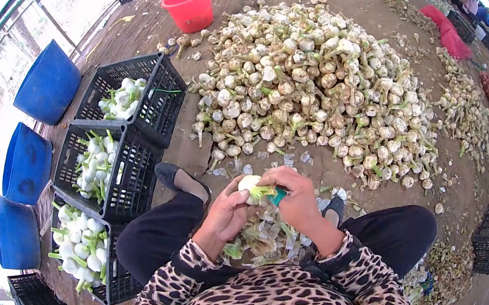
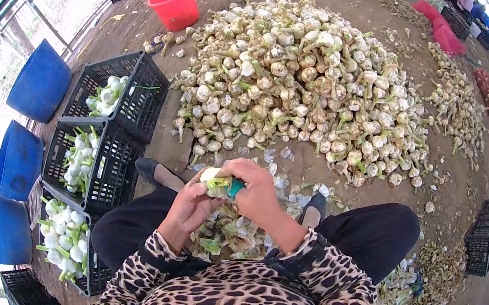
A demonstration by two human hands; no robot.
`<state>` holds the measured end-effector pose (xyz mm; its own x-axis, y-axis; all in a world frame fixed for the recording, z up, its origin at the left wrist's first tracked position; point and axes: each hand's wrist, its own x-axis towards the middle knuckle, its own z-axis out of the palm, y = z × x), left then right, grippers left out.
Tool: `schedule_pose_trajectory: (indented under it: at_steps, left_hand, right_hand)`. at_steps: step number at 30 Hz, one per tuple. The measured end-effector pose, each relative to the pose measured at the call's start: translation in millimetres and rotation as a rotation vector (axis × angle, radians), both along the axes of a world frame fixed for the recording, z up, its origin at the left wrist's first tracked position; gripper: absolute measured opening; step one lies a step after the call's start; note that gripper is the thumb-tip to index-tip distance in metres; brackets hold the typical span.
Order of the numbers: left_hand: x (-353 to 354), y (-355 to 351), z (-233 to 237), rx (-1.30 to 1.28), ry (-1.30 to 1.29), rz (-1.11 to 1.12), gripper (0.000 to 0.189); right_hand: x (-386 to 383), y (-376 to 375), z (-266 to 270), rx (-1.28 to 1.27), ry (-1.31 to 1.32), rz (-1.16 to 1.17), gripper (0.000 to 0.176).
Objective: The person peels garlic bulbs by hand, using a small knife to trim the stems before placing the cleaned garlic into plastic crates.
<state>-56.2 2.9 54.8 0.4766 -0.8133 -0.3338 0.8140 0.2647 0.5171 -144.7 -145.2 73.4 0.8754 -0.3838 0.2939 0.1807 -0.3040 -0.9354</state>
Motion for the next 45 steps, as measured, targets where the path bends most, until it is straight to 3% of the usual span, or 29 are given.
schedule_pose_trajectory:
  at_steps: [4,5,8,9,12,13,16,17,20,26,29,32,38,41,45]
  left_hand:
    - [0.1,-0.4,-2.6,0.039,-0.053,-0.008,0.055]
    - [-0.7,0.4,-1.2,0.029,-0.096,-0.045,0.056]
    - [-3.5,2.6,2.0,0.017,-0.16,-0.114,0.059]
    - [-4.1,4.0,0.1,0.028,-0.138,-0.101,0.06]
    - [-1.1,4.6,5.6,0.032,-0.117,-0.047,0.051]
    - [-0.3,4.1,6.5,0.035,-0.088,0.002,0.048]
    - [1.3,1.9,-0.4,0.053,-0.152,0.047,0.037]
    - [1.4,1.4,-2.6,0.068,-0.16,0.048,0.037]
    - [-1.7,0.4,-0.6,0.093,-0.157,0.011,0.037]
    - [-7.9,-0.6,-7.4,0.151,-0.232,-0.006,0.031]
    - [-6.7,3.0,-12.1,0.182,-0.245,-0.026,0.03]
    - [-5.6,4.9,-13.3,0.22,-0.245,-0.043,0.029]
    - [-4.3,2.9,0.7,0.307,-0.288,-0.159,0.038]
    - [-4.0,4.6,3.9,0.321,-0.425,-0.367,0.053]
    - [-6.4,4.4,12.9,0.309,-0.573,-0.371,0.059]
  right_hand:
    - [-4.6,0.9,0.3,0.698,0.22,-0.065,0.012]
    - [0.2,-2.6,-23.3,0.939,0.138,-0.105,0.016]
    - [7.2,-21.9,-23.6,1.193,0.116,-0.394,0.021]
    - [6.1,-37.3,-34.4,1.163,0.189,-0.473,0.027]
    - [-8.8,-45.3,-51.9,0.016,0.325,-0.337,0.038]
    - [-18.8,-34.6,-37.8,-0.344,0.614,-0.106,0.042]
    - [-30.9,-21.6,-10.8,-0.481,0.582,0.191,0.035]
    - [-28.0,-20.7,-8.0,-0.429,0.389,0.088,0.026]
    - [-15.8,-4.5,6.3,-0.335,0.078,-0.161,0.023]
    - [-12.9,3.4,-9.3,-0.693,0.035,-0.081,0.028]
    - [-14.4,5.4,-7.9,-0.772,0.071,-0.052,0.035]
    - [-13.5,6.2,-8.5,-0.87,0.086,-0.052,0.022]
    - [-11.3,0.5,-10.7,-0.875,0.101,-0.082,0.017]
    - [-6.9,-13.6,-14.4,-0.812,0.205,-0.162,0.019]
    - [-9.9,-38.4,-47.9,-0.919,0.589,-0.139,0.023]
